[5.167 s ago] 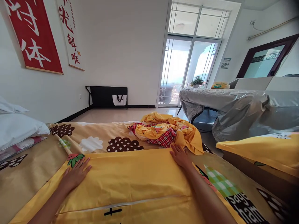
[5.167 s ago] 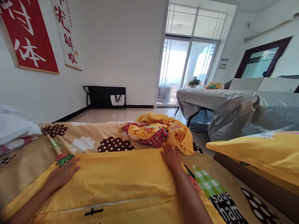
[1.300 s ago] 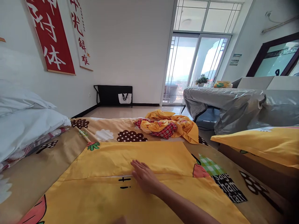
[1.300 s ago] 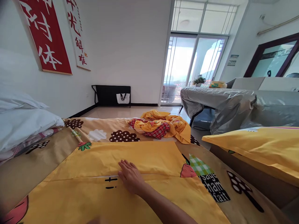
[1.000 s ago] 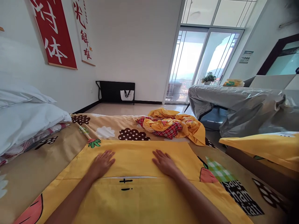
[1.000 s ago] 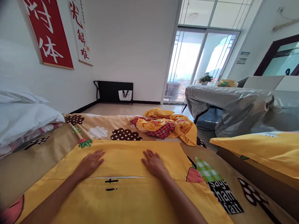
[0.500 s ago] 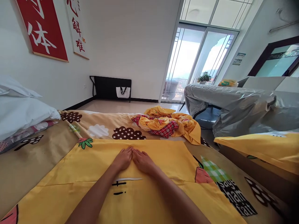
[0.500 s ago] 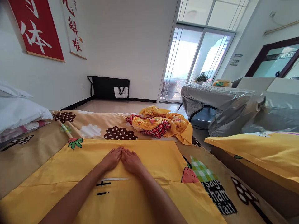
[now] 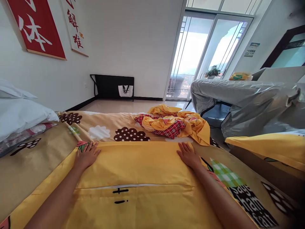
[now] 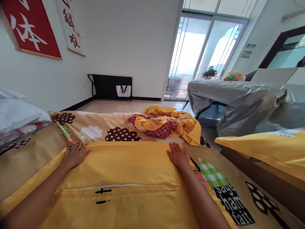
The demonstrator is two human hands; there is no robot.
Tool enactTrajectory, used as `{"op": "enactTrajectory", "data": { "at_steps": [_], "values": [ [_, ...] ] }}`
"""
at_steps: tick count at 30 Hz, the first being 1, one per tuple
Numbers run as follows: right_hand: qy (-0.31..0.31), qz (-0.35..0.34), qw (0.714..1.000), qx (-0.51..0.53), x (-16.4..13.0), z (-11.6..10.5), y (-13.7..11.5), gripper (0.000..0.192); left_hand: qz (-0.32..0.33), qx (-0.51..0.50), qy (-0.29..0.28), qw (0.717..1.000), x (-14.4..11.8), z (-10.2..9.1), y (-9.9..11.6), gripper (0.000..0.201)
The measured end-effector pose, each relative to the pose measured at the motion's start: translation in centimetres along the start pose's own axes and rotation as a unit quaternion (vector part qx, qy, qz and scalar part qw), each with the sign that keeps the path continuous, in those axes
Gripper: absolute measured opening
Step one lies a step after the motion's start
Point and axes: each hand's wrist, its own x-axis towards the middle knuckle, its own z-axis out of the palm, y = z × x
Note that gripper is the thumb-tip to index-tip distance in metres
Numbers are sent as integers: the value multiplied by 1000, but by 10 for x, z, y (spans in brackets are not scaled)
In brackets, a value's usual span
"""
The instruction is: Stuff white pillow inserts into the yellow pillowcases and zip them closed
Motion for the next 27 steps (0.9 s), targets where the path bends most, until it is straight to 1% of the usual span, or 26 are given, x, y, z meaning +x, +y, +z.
{"op": "enactTrajectory", "data": {
  "at_steps": [2, 3, 5, 6, 7, 8, 9, 10, 11, 13, 15, 18, 20, 23, 25, 27],
  "values": [
    [34, -13, 999, -10, -15, -9, -21, 57, 24, -1, 17, 1000, -8, -5, 18, 56],
    [47, -37, 998, -10, -28, -14, -36, 54, 57, -6, 15, 998, -13, -8, 32, 55],
    [62, -123, 990, 12, -62, -21, -74, 47, 162, -24, -15, 986, -29, -11, 64, 54],
    [62, -205, 975, 51, -82, -24, -95, 42, 226, -38, -43, 973, -38, -11, 81, 52],
    [64, -282, 952, 97, -104, -25, -116, 37, 286, -52, -71, 954, -47, -10, 98, 50],
    [61, -338, 930, 133, -125, -25, -136, 31, 339, -68, -99, 933, -56, -7, 113, 50],
    [49, -383, 910, 151, -144, -25, -153, 26, 375, -79, -121, 916, -64, -4, 126, 49],
    [39, -407, 899, 157, -160, -25, -167, 20, 398, -87, -137, 903, -71, -1, 136, 49],
    [32, -416, 894, 160, -172, -25, -178, 18, 409, -90, -146, 896, -76, 3, 142, 49],
    [27, -408, 897, 170, -187, -23, -188, 18, 411, -92, -145, 895, -84, 9, 145, 49],
    [28, -397, 896, 196, -191, -20, -189, 18, 415, -105, -138, 893, -88, 12, 139, 51],
    [27, -390, 891, 231, -188, -15, -184, 19, 416, -121, -141, 890, -89, 12, 130, 56],
    [28, -367, 899, 236, -185, -11, -182, 20, 414, -114, -151, 890, -88, 11, 128, 59],
    [30, -335, 914, 228, -181, -6, -185, 15, 415, -103, -155, 891, -87, 10, 130, 59],
    [30, -333, 914, 228, -179, -2, -189, 10, 410, -97, -153, 894, -84, 9, 133, 56],
    [32, -346, 910, 224, -179, 1, -191, 10, 401, -90, -155, 899, -78, 8, 135, 53]
  ]
}}
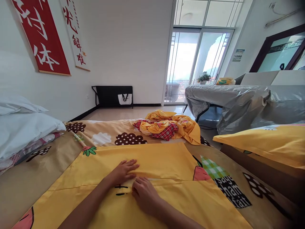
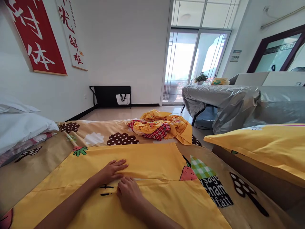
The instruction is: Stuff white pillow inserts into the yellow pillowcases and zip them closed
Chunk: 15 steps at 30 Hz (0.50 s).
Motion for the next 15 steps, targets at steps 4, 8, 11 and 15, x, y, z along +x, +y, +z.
{"op": "enactTrajectory", "data": {
  "at_steps": [4, 8, 11, 15],
  "values": [
    [-27, -62, 998, -8, -7, -2, -5, 9, -30, 6, 7, 1000, 14, -8, -10, 57],
    [-74, -121, 990, 5, -14, -13, -15, 5, -62, 8, 15, 998, 30, -12, -22, 62],
    [-121, -187, 975, -10, -13, -12, -15, 6, -76, 10, 26, 997, 39, -12, -30, 64],
    [-157, -288, 945, -1, -8, 6, -4, 5, -89, 15, 59, 994, 46, -9, -38, 63]
  ]
}}
